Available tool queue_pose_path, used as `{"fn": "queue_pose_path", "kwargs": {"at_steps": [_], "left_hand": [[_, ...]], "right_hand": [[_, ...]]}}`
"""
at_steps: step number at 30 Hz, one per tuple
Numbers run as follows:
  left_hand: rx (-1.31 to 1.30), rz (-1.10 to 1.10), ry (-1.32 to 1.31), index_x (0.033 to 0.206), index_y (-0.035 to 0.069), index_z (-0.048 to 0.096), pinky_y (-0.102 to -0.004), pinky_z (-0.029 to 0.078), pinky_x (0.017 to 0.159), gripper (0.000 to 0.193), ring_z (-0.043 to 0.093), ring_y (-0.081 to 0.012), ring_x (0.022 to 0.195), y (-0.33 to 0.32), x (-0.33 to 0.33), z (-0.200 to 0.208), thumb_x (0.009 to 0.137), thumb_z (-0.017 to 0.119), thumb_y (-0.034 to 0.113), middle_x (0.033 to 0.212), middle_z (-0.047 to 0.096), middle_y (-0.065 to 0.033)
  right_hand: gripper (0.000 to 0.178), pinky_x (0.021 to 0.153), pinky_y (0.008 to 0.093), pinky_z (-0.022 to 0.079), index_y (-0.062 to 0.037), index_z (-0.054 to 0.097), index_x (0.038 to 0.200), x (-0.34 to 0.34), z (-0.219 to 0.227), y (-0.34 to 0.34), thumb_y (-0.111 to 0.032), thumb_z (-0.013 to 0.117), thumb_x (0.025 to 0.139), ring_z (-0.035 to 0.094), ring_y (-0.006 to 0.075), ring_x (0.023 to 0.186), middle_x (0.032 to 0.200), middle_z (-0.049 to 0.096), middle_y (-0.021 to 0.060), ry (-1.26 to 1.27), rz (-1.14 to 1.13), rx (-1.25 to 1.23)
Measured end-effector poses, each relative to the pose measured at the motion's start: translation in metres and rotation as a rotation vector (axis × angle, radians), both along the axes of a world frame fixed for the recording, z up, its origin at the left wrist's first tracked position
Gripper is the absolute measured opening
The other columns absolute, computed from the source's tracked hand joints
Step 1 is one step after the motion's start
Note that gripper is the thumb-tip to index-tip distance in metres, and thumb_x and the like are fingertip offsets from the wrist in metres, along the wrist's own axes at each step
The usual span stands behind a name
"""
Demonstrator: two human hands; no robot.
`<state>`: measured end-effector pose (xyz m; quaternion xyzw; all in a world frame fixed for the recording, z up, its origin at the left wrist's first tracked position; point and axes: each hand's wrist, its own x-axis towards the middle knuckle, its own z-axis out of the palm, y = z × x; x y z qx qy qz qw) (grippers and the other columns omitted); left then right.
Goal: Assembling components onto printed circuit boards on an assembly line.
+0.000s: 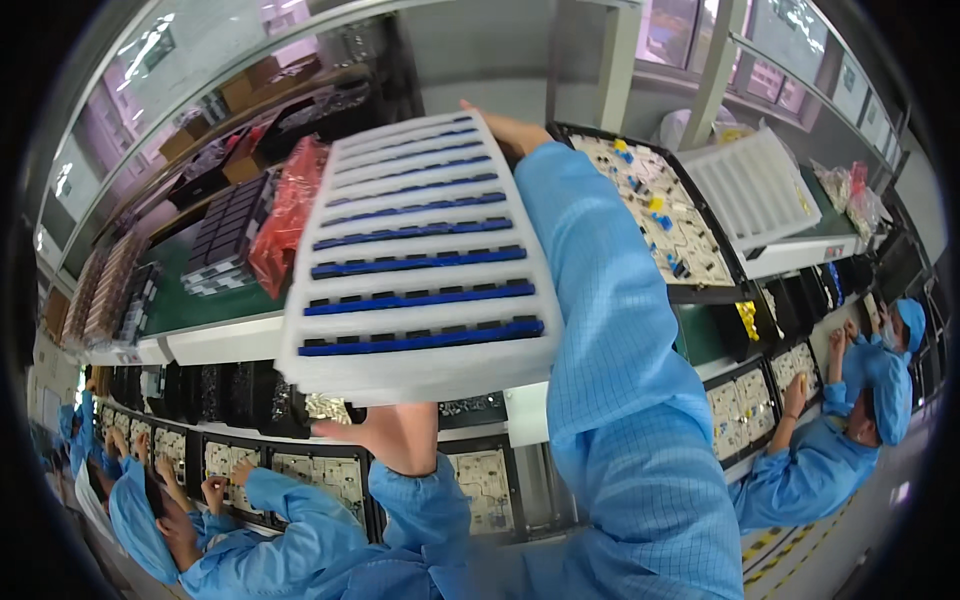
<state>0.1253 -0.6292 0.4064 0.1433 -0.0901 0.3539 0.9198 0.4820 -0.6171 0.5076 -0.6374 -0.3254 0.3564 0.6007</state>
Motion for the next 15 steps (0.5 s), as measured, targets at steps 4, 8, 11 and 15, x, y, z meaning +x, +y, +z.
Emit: {"fn": "queue_pose_path", "kwargs": {"at_steps": [4,8,11,15], "left_hand": [[0.455,0.316,0.271,0.138,0.013,0.025,-0.0465,0.029,0.102,0.089,0.036,-0.0278,0.124,-0.011,0.01,-0.031,0.073,0.053,0.067,0.138,0.032,-0.0075],[0.354,0.314,0.249,0.136,0.01,0.025,-0.0431,0.029,0.103,0.064,0.035,-0.0264,0.124,-0.022,0.01,0.015,0.088,0.051,0.043,0.135,0.035,-0.0078],[0.222,0.209,0.427,0.138,0.012,0.022,-0.0445,0.027,0.104,0.068,0.032,-0.0264,0.125,-0.014,-0.01,0.049,0.088,0.045,0.051,0.14,0.029,-0.0063],[0.178,0.262,0.527,0.136,0.014,0.026,-0.0431,0.028,0.103,0.063,0.034,-0.026,0.124,0.022,-0.031,0.061,0.088,0.046,0.05,0.137,0.033,-0.0063]], "right_hand": [[0.078,0.09,0.0371,0.042,-0.0044,0.052,0.122,-0.011,0.01,0.0,-0.069,0.039,0.08,0.049,0.0269,0.111,0.127,0.048,0.0164,0.003,-0.099,-0.13],[0.083,0.092,0.039,0.042,-0.0033,0.048,0.126,-0.002,0.003,-0.013,-0.071,0.041,0.077,0.046,0.0277,0.116,0.131,0.043,0.019,-0.049,-0.13,-0.098],[0.093,0.098,0.0417,0.037,-0.0029,0.042,0.13,0.015,0.0,-0.021,-0.076,0.04,0.072,0.039,0.0319,0.121,0.135,0.037,0.0193,0.012,0.118,-0.03],[0.08,0.08,0.042,0.033,-0.013,0.055,0.12,-0.052,0.041,-0.038,-0.077,0.037,0.074,0.047,0.0276,0.108,0.118,0.055,0.0137,-0.223,-0.076,-0.335]]}}
